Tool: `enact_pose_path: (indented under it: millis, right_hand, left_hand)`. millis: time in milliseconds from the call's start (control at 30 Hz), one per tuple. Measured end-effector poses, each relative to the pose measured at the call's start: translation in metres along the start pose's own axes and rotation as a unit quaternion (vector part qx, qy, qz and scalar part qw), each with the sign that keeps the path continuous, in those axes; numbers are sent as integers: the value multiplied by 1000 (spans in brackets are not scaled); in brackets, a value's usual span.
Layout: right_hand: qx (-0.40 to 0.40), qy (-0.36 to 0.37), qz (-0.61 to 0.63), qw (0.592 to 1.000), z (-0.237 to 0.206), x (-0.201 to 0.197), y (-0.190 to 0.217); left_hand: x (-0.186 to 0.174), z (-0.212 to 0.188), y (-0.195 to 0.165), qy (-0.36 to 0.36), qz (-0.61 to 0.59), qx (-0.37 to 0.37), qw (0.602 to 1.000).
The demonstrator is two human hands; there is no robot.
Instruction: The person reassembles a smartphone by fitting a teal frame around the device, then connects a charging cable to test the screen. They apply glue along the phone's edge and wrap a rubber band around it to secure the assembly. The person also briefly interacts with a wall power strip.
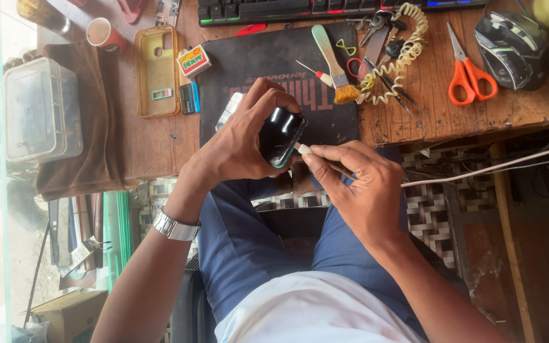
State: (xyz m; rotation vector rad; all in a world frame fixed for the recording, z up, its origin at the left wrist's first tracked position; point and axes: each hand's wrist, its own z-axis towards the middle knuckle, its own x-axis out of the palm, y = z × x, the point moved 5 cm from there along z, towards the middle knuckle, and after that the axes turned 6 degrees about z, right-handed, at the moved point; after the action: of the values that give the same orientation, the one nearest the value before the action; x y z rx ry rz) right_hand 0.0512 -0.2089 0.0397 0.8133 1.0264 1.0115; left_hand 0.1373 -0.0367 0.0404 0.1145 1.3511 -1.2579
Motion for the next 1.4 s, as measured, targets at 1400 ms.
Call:
enact_pose_path:
  millis: [1400]
  right_hand:
    - [-88,-7,-142,986,11,26,-23]
  left_hand:
    - [13,10,28,42,113,30,992]
